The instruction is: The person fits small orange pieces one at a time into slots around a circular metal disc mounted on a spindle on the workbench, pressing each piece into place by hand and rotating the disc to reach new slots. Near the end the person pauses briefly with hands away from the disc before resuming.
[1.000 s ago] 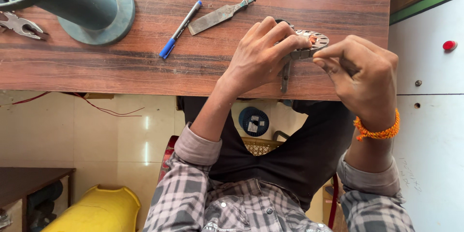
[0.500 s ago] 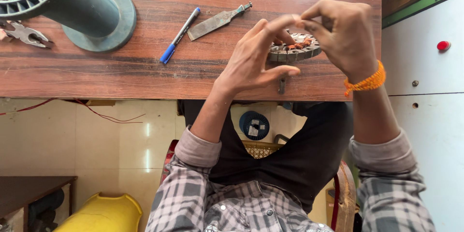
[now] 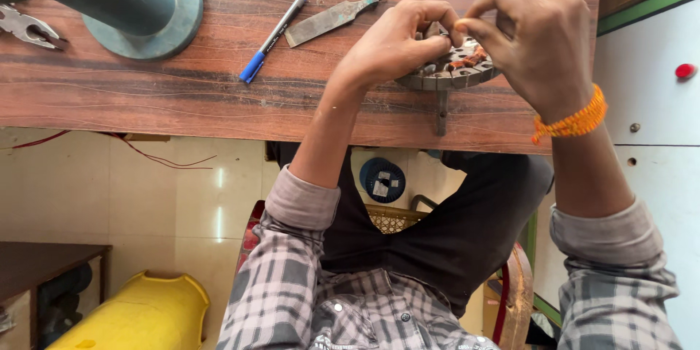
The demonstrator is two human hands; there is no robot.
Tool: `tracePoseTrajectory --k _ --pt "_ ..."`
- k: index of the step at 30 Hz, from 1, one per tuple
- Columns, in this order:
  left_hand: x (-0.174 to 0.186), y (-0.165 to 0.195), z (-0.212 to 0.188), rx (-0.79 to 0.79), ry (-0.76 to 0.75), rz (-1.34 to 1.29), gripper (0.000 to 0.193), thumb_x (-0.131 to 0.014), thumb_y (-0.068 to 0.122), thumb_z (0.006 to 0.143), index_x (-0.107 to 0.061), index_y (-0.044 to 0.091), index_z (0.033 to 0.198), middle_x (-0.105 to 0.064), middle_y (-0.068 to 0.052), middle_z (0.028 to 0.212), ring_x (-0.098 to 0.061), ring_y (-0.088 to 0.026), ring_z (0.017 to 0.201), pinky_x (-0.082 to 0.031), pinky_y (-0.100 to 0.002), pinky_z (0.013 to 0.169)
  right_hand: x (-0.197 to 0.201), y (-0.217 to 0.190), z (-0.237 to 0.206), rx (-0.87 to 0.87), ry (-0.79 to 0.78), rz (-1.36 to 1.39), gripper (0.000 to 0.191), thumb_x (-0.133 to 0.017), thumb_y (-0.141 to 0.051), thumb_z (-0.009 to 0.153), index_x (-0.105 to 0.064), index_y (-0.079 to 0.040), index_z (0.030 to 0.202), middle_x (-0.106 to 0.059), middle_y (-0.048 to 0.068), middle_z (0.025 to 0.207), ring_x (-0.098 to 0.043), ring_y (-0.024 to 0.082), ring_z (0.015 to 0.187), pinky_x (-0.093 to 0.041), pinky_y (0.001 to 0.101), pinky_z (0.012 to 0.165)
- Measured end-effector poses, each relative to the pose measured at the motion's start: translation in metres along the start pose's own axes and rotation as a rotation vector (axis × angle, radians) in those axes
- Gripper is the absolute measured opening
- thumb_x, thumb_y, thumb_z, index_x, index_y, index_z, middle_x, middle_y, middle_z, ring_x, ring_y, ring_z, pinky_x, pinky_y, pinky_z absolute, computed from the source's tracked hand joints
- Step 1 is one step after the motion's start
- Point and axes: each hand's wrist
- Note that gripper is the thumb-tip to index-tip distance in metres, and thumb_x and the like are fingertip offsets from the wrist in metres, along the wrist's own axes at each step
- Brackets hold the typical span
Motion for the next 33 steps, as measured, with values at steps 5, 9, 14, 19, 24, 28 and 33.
tracePoseTrajectory --k 5,9,14,19,24,28,33 --pt "0.014 0.003 -0.01 0.116 -0.116 0.012 0.011 -0.072 0.01 0.096 -0.078 0.007 0.104 -0.059 0.002 0.071 -0.047 -0.006 0.065 -0.037 -0.026 0.059 0.021 -0.022 -0.016 -0.24 -0.148 0.119 0.017 -0.087 -0.011 0.09 -0.077 0.001 0.096 -0.065 0.008 0.066 -0.051 0.014 0.049 -0.037 0.0308 0.046" --pt "0.014 0.004 -0.01 -0.012 -0.108 0.044 0.008 -0.073 0.007 0.093 -0.079 0.006 0.099 -0.074 0.001 0.09 -0.067 -0.006 0.082 -0.055 -0.025 0.075 0.025 -0.043 -0.032 -0.292 -0.124 0.294 0.015 -0.081 -0.01 0.09 -0.073 -0.001 0.098 -0.07 0.005 0.081 -0.06 0.006 0.062 -0.045 0.0225 0.052" --pt "0.011 0.006 -0.01 -0.019 -0.094 0.018 0.01 -0.075 0.007 0.091 -0.08 0.008 0.1 -0.076 0.0 0.094 -0.068 -0.008 0.086 -0.058 -0.028 0.079 0.012 -0.05 -0.051 -0.42 -0.131 0.326 0.011 -0.081 -0.008 0.098 -0.075 -0.003 0.104 -0.073 0.003 0.08 -0.063 0.006 0.065 -0.047 0.0226 0.058" --pt "0.012 0.006 -0.009 -0.034 -0.088 0.091 0.012 -0.073 0.009 0.091 -0.081 0.01 0.099 -0.077 0.0 0.091 -0.067 -0.009 0.084 -0.056 -0.028 0.076 -0.016 -0.053 -0.076 -0.476 -0.056 0.297 0.006 -0.079 -0.001 0.095 -0.075 -0.001 0.099 -0.069 0.008 0.071 -0.059 0.01 0.059 -0.042 0.0259 0.054" --pt "0.011 -0.002 -0.011 0.038 -0.104 0.089 0.017 -0.065 0.01 0.096 -0.08 0.008 0.103 -0.071 -0.002 0.088 -0.058 -0.011 0.077 -0.049 -0.029 0.068 -0.048 -0.045 -0.102 -0.499 0.078 0.384 0.009 -0.067 0.005 0.1 -0.073 0.001 0.104 -0.073 0.007 0.081 -0.068 0.007 0.067 -0.051 0.0238 0.062" --pt "0.012 0.004 -0.012 -0.024 -0.106 0.089 0.015 -0.065 0.014 0.1 -0.077 0.009 0.107 -0.073 -0.002 0.096 -0.063 -0.012 0.086 -0.052 -0.03 0.077 -0.053 -0.036 -0.117 -0.484 0.123 0.357 0.006 -0.068 0.006 0.098 -0.072 0.003 0.101 -0.074 0.01 0.084 -0.066 0.01 0.067 -0.049 0.0251 0.061" --pt "-0.004 0.032 -0.032 -0.302 0.004 0.139 0.026 -0.075 0.022 0.101 -0.068 0.015 0.125 -0.063 -0.001 0.117 -0.064 -0.017 0.106 -0.056 -0.033 0.096 -0.066 -0.044 -0.127 -0.463 0.162 0.348 0.008 -0.068 0.007 0.094 -0.072 0.003 0.099 -0.073 0.011 0.085 -0.069 0.009 0.072 -0.053 0.0261 0.066"
Point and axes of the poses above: each hand's wrist, its own z-axis towards the middle knuckle, its own x-axis out of the back of the hand, y = z × x
